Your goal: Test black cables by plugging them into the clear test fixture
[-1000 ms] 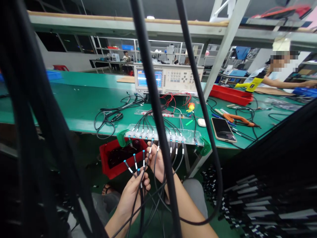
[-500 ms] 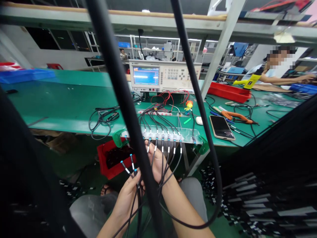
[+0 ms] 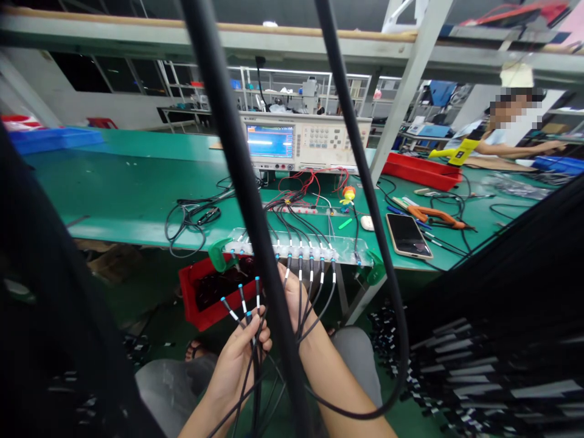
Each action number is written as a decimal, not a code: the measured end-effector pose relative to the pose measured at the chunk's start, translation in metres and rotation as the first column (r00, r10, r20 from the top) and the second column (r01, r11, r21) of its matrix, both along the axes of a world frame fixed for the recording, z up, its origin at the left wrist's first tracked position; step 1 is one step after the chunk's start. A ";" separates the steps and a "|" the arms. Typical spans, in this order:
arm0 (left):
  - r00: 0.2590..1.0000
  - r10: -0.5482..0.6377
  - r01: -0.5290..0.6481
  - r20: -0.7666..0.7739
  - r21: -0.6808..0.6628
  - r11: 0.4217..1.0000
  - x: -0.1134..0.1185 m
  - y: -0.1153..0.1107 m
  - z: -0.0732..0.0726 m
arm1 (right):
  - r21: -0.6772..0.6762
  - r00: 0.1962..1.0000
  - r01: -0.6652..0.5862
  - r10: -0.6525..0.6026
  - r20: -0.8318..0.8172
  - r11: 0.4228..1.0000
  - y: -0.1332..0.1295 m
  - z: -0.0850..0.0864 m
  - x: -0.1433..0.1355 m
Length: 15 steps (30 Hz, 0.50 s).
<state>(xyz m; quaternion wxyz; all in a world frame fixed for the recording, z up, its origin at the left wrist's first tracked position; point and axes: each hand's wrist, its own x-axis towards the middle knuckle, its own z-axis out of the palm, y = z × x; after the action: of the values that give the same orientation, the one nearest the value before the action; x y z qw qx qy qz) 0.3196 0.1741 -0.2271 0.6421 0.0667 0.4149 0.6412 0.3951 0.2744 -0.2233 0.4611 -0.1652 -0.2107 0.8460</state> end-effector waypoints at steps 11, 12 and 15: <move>0.997 0.076 -0.077 -0.016 -0.045 0.996 -0.006 -0.004 -0.002 | -0.030 0.987 -0.008 0.003 -0.160 1.000 0.008 -0.004 -0.003; 0.997 0.078 -0.078 -0.015 -0.044 0.996 -0.006 -0.004 -0.001 | -0.026 0.986 -0.011 0.006 -0.167 1.000 0.008 -0.003 -0.003; 0.997 0.071 -0.072 -0.017 -0.034 0.997 -0.007 -0.004 0.002 | -0.016 0.991 0.002 -0.004 -0.132 1.000 0.005 -0.001 -0.004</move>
<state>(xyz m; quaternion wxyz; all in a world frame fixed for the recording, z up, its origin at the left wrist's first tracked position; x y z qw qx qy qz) 0.3127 0.1697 -0.2253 0.6164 0.0460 0.4331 0.6559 0.3915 0.2797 -0.2243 0.4740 -0.1126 -0.1728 0.8560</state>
